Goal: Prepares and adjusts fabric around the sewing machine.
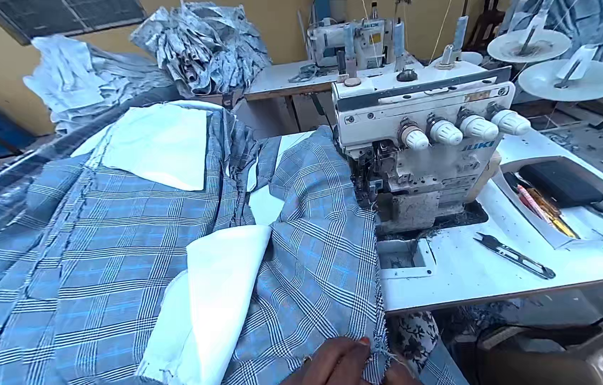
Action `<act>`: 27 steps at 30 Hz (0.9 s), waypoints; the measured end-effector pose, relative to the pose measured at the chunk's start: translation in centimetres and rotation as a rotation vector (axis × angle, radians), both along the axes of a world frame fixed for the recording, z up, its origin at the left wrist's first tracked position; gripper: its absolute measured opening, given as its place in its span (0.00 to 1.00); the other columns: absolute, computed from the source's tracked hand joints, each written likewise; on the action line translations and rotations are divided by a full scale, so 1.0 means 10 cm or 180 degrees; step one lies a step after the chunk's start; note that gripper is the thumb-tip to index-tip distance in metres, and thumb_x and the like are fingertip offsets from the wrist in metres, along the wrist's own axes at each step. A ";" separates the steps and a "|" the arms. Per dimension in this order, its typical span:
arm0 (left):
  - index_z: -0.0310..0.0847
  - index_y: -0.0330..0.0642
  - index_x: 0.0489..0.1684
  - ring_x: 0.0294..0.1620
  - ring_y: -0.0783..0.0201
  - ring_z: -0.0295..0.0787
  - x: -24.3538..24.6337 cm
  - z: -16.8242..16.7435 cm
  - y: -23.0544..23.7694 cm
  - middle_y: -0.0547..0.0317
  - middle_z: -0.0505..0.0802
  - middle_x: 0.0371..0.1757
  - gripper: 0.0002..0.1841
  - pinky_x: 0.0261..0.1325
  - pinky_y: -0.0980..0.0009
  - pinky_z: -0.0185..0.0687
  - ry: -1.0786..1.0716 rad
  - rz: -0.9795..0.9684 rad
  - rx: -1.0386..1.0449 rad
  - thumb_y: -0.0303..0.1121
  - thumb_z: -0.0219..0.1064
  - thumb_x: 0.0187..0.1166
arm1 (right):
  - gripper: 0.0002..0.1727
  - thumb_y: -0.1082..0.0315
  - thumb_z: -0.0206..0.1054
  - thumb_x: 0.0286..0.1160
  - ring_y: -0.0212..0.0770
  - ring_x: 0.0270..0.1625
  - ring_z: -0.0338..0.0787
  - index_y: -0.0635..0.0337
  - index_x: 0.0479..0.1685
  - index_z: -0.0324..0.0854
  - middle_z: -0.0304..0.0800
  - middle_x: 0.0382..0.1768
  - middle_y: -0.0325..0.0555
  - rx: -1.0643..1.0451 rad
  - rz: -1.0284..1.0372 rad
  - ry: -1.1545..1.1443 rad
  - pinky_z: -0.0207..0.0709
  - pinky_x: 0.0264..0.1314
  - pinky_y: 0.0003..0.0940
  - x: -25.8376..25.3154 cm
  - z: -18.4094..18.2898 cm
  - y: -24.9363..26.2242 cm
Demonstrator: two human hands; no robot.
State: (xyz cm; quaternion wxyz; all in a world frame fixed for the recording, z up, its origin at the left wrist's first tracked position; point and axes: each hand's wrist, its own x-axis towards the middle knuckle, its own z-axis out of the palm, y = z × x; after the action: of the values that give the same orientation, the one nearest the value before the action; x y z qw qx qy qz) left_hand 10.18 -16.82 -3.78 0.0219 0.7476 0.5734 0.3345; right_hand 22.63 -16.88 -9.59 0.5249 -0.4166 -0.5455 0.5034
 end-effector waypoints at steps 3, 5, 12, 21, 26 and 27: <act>0.94 0.37 0.39 0.36 0.61 0.94 0.01 -0.01 0.00 0.48 0.96 0.39 0.05 0.36 0.76 0.86 0.0074 -0.0015 0.0084 0.24 0.72 0.74 | 0.07 0.80 0.71 0.67 0.26 0.47 0.88 0.80 0.36 0.84 0.88 0.41 0.55 0.0052 0.0005 -0.0064 0.83 0.55 0.20 0.01 0.02 0.01; 0.94 0.38 0.39 0.36 0.62 0.94 0.02 -0.01 -0.01 0.49 0.96 0.39 0.06 0.37 0.76 0.86 0.0135 -0.0043 0.0134 0.23 0.71 0.73 | 0.07 0.80 0.70 0.67 0.27 0.46 0.88 0.80 0.36 0.84 0.88 0.40 0.55 0.0073 0.0011 -0.0075 0.82 0.54 0.20 0.01 0.02 0.02; 0.94 0.38 0.42 0.38 0.62 0.94 0.00 0.01 -0.01 0.49 0.96 0.39 0.08 0.40 0.77 0.86 0.0212 -0.0232 0.0143 0.22 0.68 0.76 | 0.08 0.81 0.69 0.67 0.30 0.47 0.89 0.81 0.40 0.85 0.89 0.41 0.57 0.0036 0.0047 -0.0055 0.84 0.55 0.22 0.02 0.03 0.02; 0.94 0.36 0.42 0.33 0.62 0.92 0.10 -0.01 -0.02 0.49 0.95 0.36 0.07 0.35 0.76 0.84 0.0241 -0.0167 0.0212 0.21 0.69 0.75 | 0.07 0.82 0.67 0.63 0.25 0.50 0.89 0.81 0.37 0.83 0.90 0.39 0.53 0.0154 0.0000 -0.0147 0.81 0.60 0.20 0.03 0.02 0.04; 0.95 0.36 0.43 0.28 0.59 0.91 0.17 0.04 -0.03 0.49 0.95 0.35 0.08 0.28 0.72 0.83 0.0568 -0.0050 0.0170 0.22 0.69 0.73 | 0.09 0.82 0.62 0.68 0.23 0.55 0.87 0.80 0.43 0.83 0.91 0.44 0.45 -0.0008 0.0087 0.0294 0.78 0.68 0.24 0.03 -0.01 0.04; 0.95 0.36 0.44 0.28 0.58 0.91 0.18 0.05 -0.05 0.49 0.95 0.36 0.09 0.28 0.71 0.83 0.0661 -0.0050 0.0151 0.22 0.69 0.75 | 0.10 0.82 0.59 0.70 0.21 0.57 0.86 0.74 0.44 0.85 0.91 0.47 0.39 -0.0130 0.0105 0.0595 0.78 0.68 0.24 0.03 -0.03 0.03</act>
State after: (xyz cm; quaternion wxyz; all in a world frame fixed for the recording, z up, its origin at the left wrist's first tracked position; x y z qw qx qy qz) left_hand 11.98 -17.30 -3.30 -0.0527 0.7830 0.5586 0.2684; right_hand 22.97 -16.58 -9.84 0.5565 -0.3693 -0.4905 0.5597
